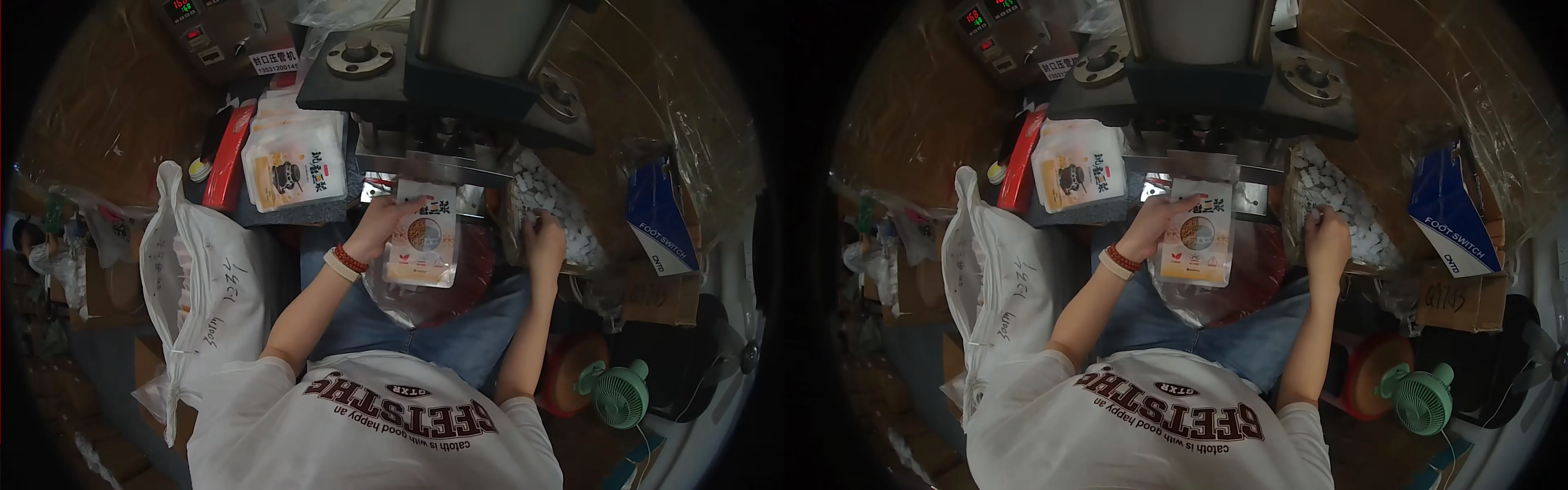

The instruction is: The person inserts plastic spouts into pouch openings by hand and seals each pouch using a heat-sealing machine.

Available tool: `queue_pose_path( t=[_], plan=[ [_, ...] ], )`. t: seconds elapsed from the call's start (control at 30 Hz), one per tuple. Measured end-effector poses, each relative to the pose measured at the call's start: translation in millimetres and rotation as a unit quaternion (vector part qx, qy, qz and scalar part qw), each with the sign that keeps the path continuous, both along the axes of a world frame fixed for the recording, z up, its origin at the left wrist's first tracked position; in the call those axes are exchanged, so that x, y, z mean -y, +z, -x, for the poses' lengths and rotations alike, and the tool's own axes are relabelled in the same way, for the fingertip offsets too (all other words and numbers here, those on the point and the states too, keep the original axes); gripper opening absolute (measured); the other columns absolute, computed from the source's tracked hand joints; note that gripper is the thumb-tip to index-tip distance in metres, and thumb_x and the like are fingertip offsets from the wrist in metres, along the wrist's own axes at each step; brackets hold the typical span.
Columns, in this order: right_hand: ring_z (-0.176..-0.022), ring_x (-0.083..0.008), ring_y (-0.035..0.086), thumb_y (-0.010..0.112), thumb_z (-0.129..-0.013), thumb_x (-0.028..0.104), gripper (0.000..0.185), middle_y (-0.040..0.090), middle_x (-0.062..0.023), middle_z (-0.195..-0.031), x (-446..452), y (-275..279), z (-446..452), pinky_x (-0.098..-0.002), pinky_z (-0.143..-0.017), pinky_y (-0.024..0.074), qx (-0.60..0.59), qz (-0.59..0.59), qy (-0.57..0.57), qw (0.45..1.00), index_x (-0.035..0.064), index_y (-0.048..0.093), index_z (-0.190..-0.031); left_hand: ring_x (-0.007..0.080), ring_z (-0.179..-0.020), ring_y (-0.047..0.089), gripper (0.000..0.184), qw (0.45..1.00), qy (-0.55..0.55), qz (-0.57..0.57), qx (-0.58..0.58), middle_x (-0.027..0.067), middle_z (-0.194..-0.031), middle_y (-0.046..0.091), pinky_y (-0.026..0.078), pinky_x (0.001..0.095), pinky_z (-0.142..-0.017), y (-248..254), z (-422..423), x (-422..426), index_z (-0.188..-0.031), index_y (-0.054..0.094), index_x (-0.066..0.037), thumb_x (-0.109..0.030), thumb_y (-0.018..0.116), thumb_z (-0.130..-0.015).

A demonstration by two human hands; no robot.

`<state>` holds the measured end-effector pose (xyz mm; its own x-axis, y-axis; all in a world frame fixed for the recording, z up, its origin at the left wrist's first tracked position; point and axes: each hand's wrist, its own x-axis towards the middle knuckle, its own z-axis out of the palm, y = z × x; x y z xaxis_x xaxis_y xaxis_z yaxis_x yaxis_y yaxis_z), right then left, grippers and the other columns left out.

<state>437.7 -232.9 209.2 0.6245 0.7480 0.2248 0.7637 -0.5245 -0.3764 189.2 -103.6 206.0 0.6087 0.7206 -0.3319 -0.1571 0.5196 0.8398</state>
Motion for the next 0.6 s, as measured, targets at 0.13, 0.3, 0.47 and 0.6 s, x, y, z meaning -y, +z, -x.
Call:
queue_pose_path(
  t=[0.13,0.3,0.47,0.6],
  plan=[
    [-0.089,-0.0294,0.065,0.066,-0.084,0.008,0.024,0.064,-0.0156,-0.089,2.6,5.0,-0.6,-0.0374,-0.078,0.0503,-0.03,-0.174,0.042,0.983,-0.0012,0.062,-0.106,0.0231,-0.111,0.056,0.055,0.869,0.055,-0.367,-0.327,0.0123,-0.124,0.059,0.042,0.0412,-0.095,7.0,38.3,-10.5,-0.126,0.055,-0.001,-0.035,0.069,-0.085],
    [-0.097,-0.0201,0.063,0.066,-0.086,0.001,0.025,0.058,-0.0082,-0.103,7.4,17.4,48.1,-0.029,-0.086,0.0486,-0.46,-0.452,0.123,0.754,-0.0012,0.061,-0.11,0.0229,-0.132,0.043,0.06,0.479,0.065,-0.684,-0.546,0.0045,-0.139,0.05,0.034,0.047,-0.105,-30.4,109.1,-10.3,-0.133,0.05,-0.012,-0.033,0.07,-0.08],
    [-0.105,-0.0252,0.062,0.063,-0.086,-0.004,0.026,0.051,-0.0124,-0.119,11.9,55.5,100.8,-0.0344,-0.091,0.0483,-0.464,-0.377,0.333,0.729,-0.0026,0.058,-0.111,0.0234,-0.095,0.068,0.044,0.704,0.12,-0.573,-0.403,0.0059,-0.099,0.071,0.054,0.0316,-0.08,-13.5,123.1,15.7,-0.107,0.071,-0.015,0.007,0.061,-0.069],
    [-0.1,-0.0258,0.063,0.069,-0.077,-0.007,0.028,0.063,-0.0116,-0.105,-12.3,49.0,134.8,-0.0344,-0.087,0.0491,-0.267,-0.362,0.408,0.795,-0.0013,0.063,-0.104,0.0241,-0.092,0.068,0.042,0.756,0.139,-0.586,-0.256,0.0086,-0.098,0.071,0.054,0.0328,-0.081,12.4,104.2,35.2,-0.101,0.071,-0.009,0.009,0.057,-0.066]
  ],
)
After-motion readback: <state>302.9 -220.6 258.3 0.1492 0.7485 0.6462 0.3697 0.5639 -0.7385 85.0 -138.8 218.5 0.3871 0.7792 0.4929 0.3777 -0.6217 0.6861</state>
